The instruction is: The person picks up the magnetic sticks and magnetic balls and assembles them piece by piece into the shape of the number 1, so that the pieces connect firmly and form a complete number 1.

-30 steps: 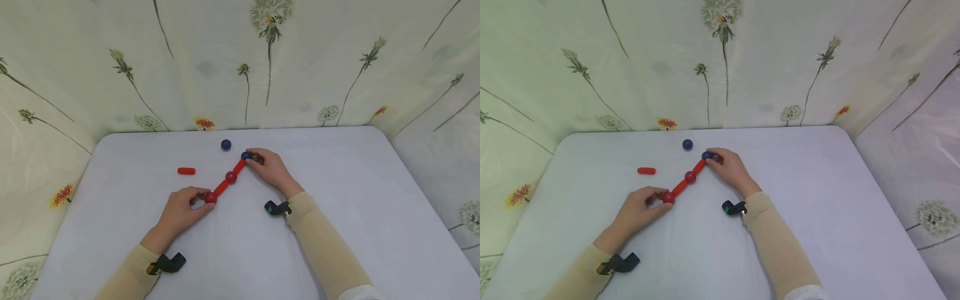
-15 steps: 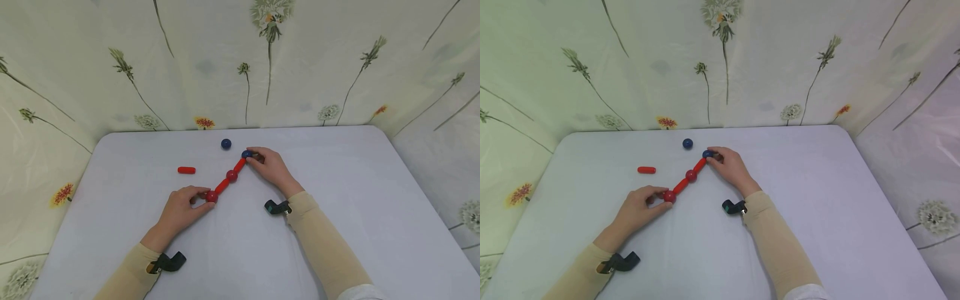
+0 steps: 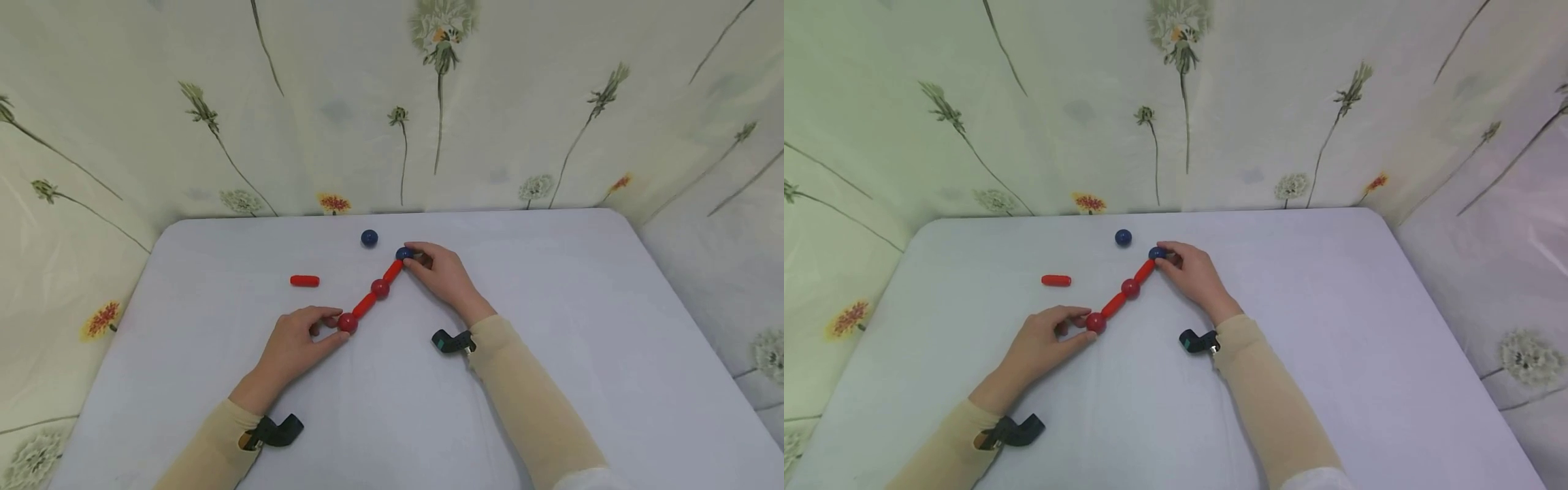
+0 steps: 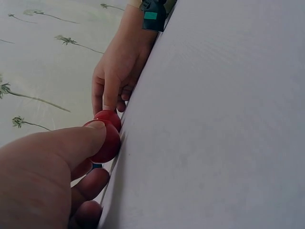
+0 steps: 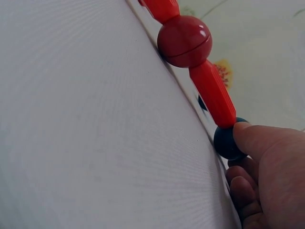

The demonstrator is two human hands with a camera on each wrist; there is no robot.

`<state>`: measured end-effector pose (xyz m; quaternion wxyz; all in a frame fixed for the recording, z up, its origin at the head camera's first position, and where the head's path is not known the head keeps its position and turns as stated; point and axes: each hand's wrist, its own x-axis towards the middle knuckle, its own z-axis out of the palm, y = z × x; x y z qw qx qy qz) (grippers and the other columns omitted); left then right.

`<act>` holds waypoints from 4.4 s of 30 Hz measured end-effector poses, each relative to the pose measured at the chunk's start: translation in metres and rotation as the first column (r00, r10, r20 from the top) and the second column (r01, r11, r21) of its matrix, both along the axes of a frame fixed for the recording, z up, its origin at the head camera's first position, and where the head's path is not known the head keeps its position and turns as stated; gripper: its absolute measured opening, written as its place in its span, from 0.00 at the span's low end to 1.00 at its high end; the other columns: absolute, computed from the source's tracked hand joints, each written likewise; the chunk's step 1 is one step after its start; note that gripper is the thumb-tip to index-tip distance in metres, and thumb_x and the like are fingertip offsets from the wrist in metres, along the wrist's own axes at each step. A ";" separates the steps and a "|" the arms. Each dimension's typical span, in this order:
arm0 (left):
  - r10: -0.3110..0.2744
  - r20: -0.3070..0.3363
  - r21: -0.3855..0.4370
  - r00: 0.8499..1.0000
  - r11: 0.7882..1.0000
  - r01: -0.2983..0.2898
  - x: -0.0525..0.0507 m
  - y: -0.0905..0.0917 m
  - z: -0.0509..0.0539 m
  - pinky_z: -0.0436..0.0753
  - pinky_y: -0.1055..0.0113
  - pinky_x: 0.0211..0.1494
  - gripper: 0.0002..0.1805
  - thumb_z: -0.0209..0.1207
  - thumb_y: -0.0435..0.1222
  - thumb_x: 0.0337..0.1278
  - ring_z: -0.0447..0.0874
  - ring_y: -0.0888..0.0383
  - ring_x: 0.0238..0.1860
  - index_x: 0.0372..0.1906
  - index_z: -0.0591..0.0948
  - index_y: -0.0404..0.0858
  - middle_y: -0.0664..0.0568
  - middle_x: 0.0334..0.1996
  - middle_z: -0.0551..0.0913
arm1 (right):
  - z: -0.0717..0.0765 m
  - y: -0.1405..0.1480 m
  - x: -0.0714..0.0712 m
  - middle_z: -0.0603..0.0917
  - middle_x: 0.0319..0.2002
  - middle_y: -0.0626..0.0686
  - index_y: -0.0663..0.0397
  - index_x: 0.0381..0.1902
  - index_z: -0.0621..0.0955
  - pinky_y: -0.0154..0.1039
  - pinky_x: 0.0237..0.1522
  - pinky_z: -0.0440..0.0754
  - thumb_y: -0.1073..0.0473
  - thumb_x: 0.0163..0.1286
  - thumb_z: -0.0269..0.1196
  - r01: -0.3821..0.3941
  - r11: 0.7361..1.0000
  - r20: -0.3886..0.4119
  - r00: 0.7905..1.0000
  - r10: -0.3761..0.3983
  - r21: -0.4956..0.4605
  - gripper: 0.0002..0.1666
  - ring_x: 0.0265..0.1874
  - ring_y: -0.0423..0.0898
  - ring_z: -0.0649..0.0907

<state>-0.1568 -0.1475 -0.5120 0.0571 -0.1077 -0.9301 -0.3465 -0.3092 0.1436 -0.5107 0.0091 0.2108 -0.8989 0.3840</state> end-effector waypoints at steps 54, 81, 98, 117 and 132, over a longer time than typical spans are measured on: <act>0.200 0.072 0.092 0.977 0.974 -0.207 -0.046 -0.058 -0.005 0.72 0.49 0.60 0.30 0.69 0.47 0.56 0.73 0.49 0.58 0.64 0.77 0.48 0.49 0.58 0.76 | -0.006 0.001 -0.001 0.84 0.38 0.46 0.44 0.61 0.81 0.41 0.40 0.78 0.49 0.70 0.65 0.017 1.000 -0.008 1.000 -0.017 -0.014 0.23 0.34 0.42 0.80; 0.192 -0.003 0.000 0.981 0.981 -0.192 -0.050 -0.054 -0.003 0.72 0.52 0.51 0.16 0.69 0.43 0.57 0.74 0.49 0.47 0.48 0.84 0.42 0.48 0.45 0.81 | -0.003 0.000 -0.001 0.83 0.36 0.46 0.44 0.61 0.80 0.41 0.38 0.77 0.49 0.70 0.65 0.015 1.000 -0.004 1.000 -0.015 -0.005 0.22 0.33 0.43 0.79; 0.184 -0.012 0.008 0.983 0.983 -0.184 -0.047 -0.055 -0.003 0.70 0.56 0.45 0.16 0.68 0.44 0.58 0.73 0.51 0.42 0.48 0.86 0.40 0.50 0.40 0.82 | -0.004 -0.001 -0.002 0.83 0.37 0.46 0.44 0.61 0.80 0.41 0.39 0.77 0.49 0.70 0.65 0.018 1.000 -0.005 1.000 -0.018 0.000 0.23 0.34 0.43 0.80; 0.238 0.068 0.125 0.969 0.961 -0.245 -0.039 -0.053 0.000 0.72 0.58 0.40 0.15 0.67 0.46 0.58 0.74 0.52 0.38 0.46 0.84 0.43 0.52 0.38 0.81 | -0.005 0.000 0.000 0.84 0.38 0.47 0.44 0.61 0.80 0.42 0.40 0.78 0.50 0.70 0.65 0.014 1.000 -0.001 1.000 -0.014 -0.009 0.23 0.35 0.44 0.80; 0.270 0.153 0.153 0.951 0.944 -0.292 0.002 -0.034 0.013 0.75 0.60 0.39 0.15 0.68 0.46 0.57 0.77 0.55 0.41 0.46 0.84 0.44 0.54 0.40 0.81 | -0.005 0.000 -0.002 0.84 0.38 0.46 0.43 0.61 0.80 0.41 0.40 0.78 0.48 0.70 0.65 0.008 1.000 0.004 1.000 -0.008 -0.018 0.23 0.35 0.43 0.80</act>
